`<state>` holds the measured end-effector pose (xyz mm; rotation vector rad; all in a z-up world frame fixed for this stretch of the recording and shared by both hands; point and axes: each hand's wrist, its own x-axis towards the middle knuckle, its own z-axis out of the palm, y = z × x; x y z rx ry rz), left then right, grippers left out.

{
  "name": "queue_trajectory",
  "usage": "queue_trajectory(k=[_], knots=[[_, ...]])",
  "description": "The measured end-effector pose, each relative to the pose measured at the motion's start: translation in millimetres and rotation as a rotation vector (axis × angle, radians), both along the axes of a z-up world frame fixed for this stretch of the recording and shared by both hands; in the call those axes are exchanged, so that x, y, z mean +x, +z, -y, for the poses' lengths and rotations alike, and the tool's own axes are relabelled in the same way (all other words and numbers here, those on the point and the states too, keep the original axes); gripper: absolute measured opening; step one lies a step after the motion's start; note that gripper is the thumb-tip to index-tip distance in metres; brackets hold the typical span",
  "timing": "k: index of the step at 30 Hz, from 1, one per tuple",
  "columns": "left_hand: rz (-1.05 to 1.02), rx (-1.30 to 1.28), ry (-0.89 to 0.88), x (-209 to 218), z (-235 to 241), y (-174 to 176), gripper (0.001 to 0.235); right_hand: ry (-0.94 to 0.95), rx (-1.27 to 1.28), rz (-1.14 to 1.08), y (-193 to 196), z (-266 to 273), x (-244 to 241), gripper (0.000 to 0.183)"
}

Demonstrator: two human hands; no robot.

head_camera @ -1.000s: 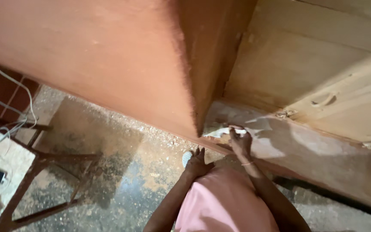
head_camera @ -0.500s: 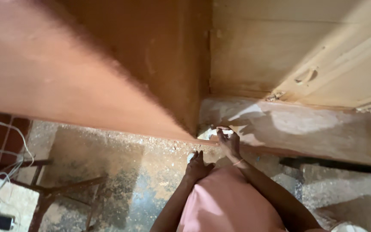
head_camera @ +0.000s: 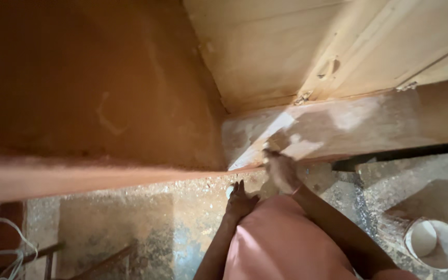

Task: The person paints the lower section of a wooden door frame white using a paintbrush and a bucket of paint. They repeatedly dip the brush into the bucket and apply paint to the base of the door frame, covering the existing brown surface.

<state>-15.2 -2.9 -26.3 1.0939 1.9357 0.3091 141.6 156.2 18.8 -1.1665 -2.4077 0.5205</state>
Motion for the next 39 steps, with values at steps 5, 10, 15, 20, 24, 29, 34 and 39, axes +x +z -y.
queue_trajectory(k=[5,10,15,20,24,29,34,39], knots=[[0.025,0.104,0.019,-7,7,-3,0.105,0.084,-0.117,-0.038,-26,17,-41,0.015],[0.042,0.080,0.011,-15,16,-13,0.104,-0.265,-0.497,-0.077,-2,-20,-47,0.023],[0.058,0.089,0.077,-24,26,-16,0.102,-0.333,-0.016,-0.078,16,-39,-40,0.022],[0.079,0.094,0.060,-32,26,-12,0.096,-0.067,-0.174,0.213,14,-23,-74,0.033],[0.090,0.092,0.049,-39,21,10,0.091,-0.047,-0.123,-0.087,20,-13,-102,0.033],[0.166,0.022,0.100,-45,27,33,0.088,-0.307,-0.698,-0.652,14,-47,-110,0.023],[0.112,0.070,0.114,-53,36,39,0.084,-0.657,-0.159,-0.337,11,-70,-79,0.018],[0.146,-0.017,0.100,-54,30,35,0.082,-0.388,0.036,-0.221,8,-60,-60,0.027]])
